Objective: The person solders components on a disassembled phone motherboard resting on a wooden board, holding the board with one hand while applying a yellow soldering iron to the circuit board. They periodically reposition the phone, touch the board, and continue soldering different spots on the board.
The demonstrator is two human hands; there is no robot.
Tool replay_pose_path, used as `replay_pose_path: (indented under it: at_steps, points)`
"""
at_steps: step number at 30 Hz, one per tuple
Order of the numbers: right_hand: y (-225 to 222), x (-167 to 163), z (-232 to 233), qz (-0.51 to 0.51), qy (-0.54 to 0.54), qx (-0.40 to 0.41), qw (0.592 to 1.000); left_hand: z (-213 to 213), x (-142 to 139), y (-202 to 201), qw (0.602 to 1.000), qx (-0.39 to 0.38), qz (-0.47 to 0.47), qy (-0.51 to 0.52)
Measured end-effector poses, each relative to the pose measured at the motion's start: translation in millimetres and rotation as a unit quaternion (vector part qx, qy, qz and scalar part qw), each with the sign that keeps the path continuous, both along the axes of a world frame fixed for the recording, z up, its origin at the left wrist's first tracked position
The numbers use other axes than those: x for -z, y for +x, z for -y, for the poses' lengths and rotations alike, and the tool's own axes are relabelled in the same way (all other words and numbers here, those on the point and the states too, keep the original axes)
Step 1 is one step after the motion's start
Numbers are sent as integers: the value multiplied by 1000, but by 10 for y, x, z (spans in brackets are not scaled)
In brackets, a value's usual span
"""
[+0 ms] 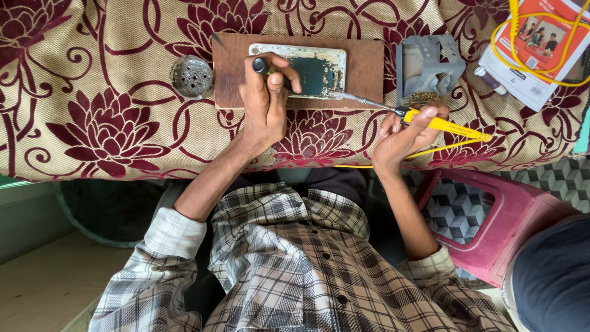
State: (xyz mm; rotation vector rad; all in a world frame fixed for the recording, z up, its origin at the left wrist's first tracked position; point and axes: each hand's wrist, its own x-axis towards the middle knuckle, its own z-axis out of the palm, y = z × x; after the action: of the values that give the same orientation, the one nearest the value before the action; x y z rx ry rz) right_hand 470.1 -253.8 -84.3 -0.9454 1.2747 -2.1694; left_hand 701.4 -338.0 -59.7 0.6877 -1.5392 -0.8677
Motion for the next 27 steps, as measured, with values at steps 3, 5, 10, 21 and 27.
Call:
replay_pose_path:
  at_steps: [3, 5, 10, 21, 27]
  points:
    - [1, -1, 7, 15, -1, 4, 1000, -26, -29, 18, 1000, 8, 7, 2]
    - [-3, -1, 9, 5, -2, -1, 1000, -42, -34, 24, 1000, 9, 9, 5]
    - [2, 12, -5, -16, 4, -1, 1000, -26, 24, 12, 1000, 24, 17, 9]
    - [1, 21, -12, -18, 10, 3, 1000, -1, 106, 26, 997, -64, -45, -16]
    - [-15, 37, -8, -21, 7, -3, 1000, 121, 137, -22, 991, -121, -45, -33]
